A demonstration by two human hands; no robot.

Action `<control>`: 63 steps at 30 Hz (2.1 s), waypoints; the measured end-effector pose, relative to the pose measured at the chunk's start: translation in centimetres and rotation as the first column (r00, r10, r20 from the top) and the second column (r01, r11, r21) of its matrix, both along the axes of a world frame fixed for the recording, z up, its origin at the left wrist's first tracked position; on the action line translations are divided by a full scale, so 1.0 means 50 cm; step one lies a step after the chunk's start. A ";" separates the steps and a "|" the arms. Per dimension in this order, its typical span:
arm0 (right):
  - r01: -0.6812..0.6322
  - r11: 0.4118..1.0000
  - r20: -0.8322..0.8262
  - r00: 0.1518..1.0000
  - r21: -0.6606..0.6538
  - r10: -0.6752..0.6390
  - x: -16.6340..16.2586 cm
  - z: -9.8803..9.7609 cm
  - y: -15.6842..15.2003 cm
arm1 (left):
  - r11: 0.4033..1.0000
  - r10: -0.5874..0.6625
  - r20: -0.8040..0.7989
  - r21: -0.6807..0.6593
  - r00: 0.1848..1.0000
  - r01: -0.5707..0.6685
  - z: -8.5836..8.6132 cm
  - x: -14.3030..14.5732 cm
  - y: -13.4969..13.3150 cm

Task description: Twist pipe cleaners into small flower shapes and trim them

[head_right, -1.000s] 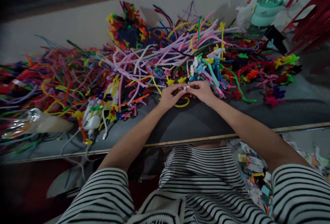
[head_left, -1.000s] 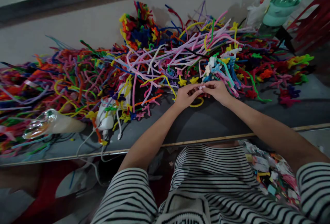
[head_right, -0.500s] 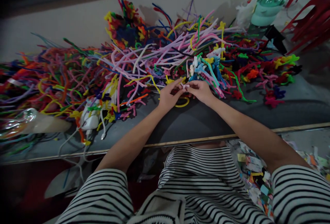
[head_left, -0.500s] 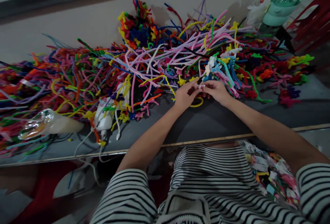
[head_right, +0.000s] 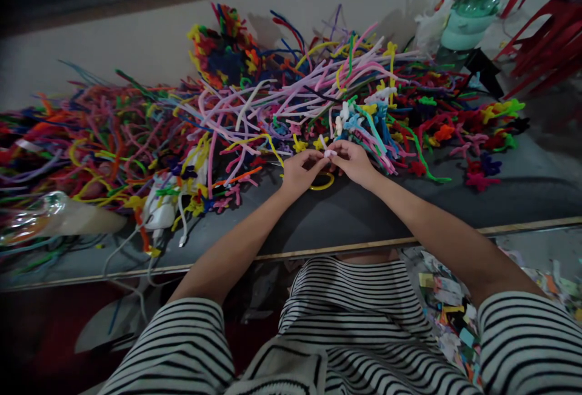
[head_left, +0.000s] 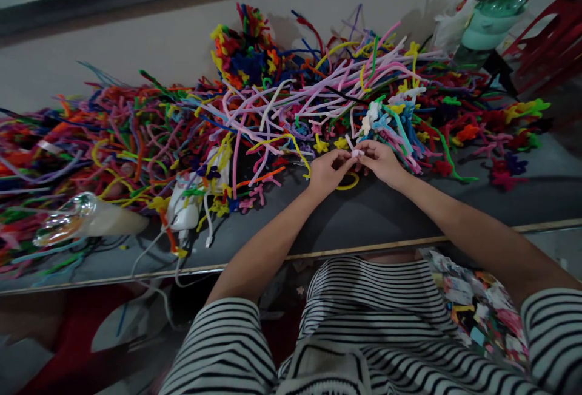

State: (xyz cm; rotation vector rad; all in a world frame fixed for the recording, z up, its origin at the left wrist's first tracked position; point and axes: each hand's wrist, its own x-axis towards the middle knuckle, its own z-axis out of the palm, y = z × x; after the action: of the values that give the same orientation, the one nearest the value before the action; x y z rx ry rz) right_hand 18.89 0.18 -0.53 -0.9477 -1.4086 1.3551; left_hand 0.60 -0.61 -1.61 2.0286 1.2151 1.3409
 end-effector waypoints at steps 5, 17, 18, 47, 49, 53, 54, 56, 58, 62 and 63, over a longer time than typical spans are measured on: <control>-0.034 0.996 0.066 0.997 0.080 0.028 0.002 0.000 -0.006 | 1.000 -0.025 0.026 -0.009 0.999 0.025 -0.006 0.000 0.003; 0.044 0.943 0.304 0.941 0.331 -0.151 0.010 0.013 -0.019 | 0.995 0.100 -0.029 0.018 0.995 -0.099 0.008 0.004 -0.005; 0.047 0.940 0.313 0.936 0.337 -0.159 0.010 0.013 -0.020 | 0.994 0.109 -0.029 0.021 0.994 -0.109 0.007 0.003 -0.005; 0.080 0.958 0.220 0.965 0.275 -0.144 0.004 -0.007 -0.010 | 0.971 -0.108 0.152 -0.196 0.983 0.137 0.000 0.003 0.008; 0.094 0.961 0.205 0.967 0.261 -0.150 0.004 -0.006 -0.010 | 0.944 -0.148 0.219 -0.259 0.965 0.204 0.000 0.002 0.014; 0.101 0.964 0.178 0.973 0.248 -0.147 0.005 -0.006 -0.010 | 0.911 -0.187 0.269 -0.312 0.945 0.269 0.005 -0.002 0.020; 0.101 0.962 0.182 0.972 0.255 -0.151 0.006 -0.007 -0.009 | 0.907 -0.189 0.271 -0.320 0.944 0.273 0.007 -0.003 0.020; 0.101 0.957 0.189 0.970 0.272 -0.156 0.006 -0.010 -0.007 | 0.899 -0.195 0.276 -0.333 0.941 0.284 0.010 -0.006 0.021; 0.096 0.958 0.176 0.973 0.269 -0.147 0.006 -0.013 -0.006 | 0.888 -0.209 0.287 -0.345 0.935 0.305 0.012 -0.008 0.021; 0.070 0.976 0.144 0.984 0.206 -0.101 0.003 -0.013 -0.005 | 0.864 -0.258 0.311 -0.349 0.915 0.362 0.017 -0.013 0.022; 0.063 0.980 0.140 0.986 0.189 -0.090 0.003 -0.011 -0.006 | 0.860 -0.267 0.310 -0.350 0.912 0.371 0.018 -0.014 0.022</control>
State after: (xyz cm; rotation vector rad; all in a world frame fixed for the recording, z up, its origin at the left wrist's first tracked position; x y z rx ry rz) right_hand 19.03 -0.12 -1.10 -0.9850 -1.5637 1.0946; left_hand -0.10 0.51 -0.72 1.6216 0.8968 1.0435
